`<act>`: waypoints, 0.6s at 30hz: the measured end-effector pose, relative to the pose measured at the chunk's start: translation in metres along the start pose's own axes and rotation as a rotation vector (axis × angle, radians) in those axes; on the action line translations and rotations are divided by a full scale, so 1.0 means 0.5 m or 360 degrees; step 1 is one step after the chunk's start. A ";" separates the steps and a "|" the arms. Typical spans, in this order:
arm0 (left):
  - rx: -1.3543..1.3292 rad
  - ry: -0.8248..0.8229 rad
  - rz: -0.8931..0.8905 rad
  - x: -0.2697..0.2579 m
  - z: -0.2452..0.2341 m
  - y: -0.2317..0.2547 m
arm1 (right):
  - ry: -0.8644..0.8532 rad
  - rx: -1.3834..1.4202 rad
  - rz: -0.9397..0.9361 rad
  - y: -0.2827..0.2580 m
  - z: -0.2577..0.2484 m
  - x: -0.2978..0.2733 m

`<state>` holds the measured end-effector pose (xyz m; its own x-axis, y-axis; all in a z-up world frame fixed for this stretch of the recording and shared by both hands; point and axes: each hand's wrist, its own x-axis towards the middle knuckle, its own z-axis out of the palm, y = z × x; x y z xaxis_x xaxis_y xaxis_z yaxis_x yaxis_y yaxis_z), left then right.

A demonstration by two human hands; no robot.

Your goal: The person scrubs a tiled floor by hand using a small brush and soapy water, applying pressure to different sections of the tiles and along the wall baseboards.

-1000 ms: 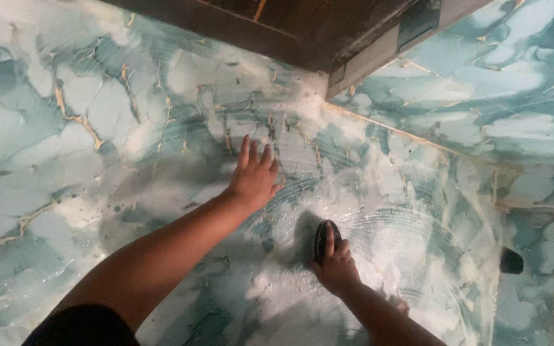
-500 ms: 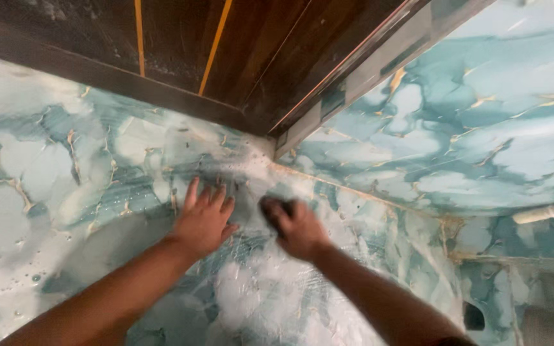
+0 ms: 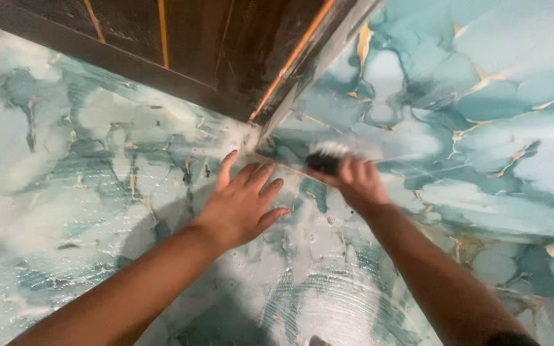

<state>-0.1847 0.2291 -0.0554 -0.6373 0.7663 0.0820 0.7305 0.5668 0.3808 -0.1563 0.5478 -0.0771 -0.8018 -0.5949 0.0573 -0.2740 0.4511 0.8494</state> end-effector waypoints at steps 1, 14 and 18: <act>-0.0112 0.0107 -0.0025 -0.004 0.015 0.020 | 0.0071 0.0057 -0.0186 -0.025 0.018 -0.022; -0.0373 0.0253 -0.0363 -0.050 0.047 0.083 | -0.0268 0.0030 -0.0421 -0.019 0.027 0.010; -0.0448 0.0324 -0.0328 -0.082 0.036 0.086 | 0.0119 0.0632 -0.0265 -0.007 0.021 0.021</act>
<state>-0.1228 0.2275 -0.0591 -0.8196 0.5536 0.1477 0.5047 0.5755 0.6436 -0.1695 0.5470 -0.0851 -0.6926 -0.7212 -0.0130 -0.5911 0.5571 0.5832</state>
